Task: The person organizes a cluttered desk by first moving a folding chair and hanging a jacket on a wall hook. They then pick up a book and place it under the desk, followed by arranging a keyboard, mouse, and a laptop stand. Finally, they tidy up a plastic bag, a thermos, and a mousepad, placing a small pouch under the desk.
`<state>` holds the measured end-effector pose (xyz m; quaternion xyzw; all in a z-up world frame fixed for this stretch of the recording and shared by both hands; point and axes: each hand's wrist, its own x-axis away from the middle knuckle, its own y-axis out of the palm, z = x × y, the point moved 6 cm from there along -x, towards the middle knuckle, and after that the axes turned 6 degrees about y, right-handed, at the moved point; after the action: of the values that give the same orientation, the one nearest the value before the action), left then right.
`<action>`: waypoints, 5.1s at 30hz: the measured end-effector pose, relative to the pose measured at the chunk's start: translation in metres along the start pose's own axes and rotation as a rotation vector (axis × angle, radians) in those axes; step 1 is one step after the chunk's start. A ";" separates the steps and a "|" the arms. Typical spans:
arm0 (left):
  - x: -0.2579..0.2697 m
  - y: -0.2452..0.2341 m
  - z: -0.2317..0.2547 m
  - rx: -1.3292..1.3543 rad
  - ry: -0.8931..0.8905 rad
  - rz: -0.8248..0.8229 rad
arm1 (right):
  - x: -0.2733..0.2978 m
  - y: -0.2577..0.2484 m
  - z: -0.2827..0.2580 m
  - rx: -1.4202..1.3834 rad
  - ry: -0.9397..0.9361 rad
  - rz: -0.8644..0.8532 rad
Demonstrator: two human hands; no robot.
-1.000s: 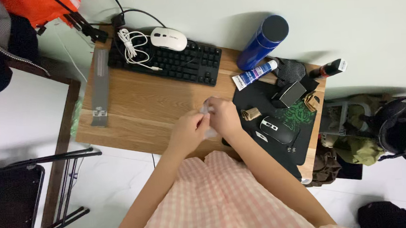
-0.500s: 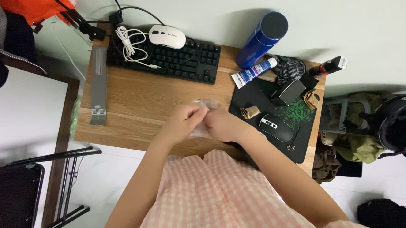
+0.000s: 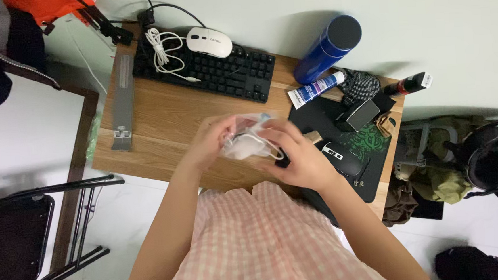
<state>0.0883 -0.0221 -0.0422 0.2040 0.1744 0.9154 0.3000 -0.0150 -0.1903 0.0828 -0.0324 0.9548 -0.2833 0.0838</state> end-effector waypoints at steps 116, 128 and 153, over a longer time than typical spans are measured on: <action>-0.046 -0.014 0.064 -1.105 0.701 0.234 | -0.061 -0.022 0.100 0.123 -0.055 0.363; -0.171 -0.119 -0.191 -0.496 -0.182 0.282 | -0.079 0.037 0.207 0.224 0.269 0.372; -0.133 -0.012 -0.149 -0.661 -0.203 0.058 | -0.017 -0.036 0.280 0.374 0.858 0.504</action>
<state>0.1207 -0.1255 -0.2111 0.1905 -0.1683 0.9056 0.3394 0.0519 -0.3690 -0.1265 0.3326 0.8145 -0.4076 -0.2447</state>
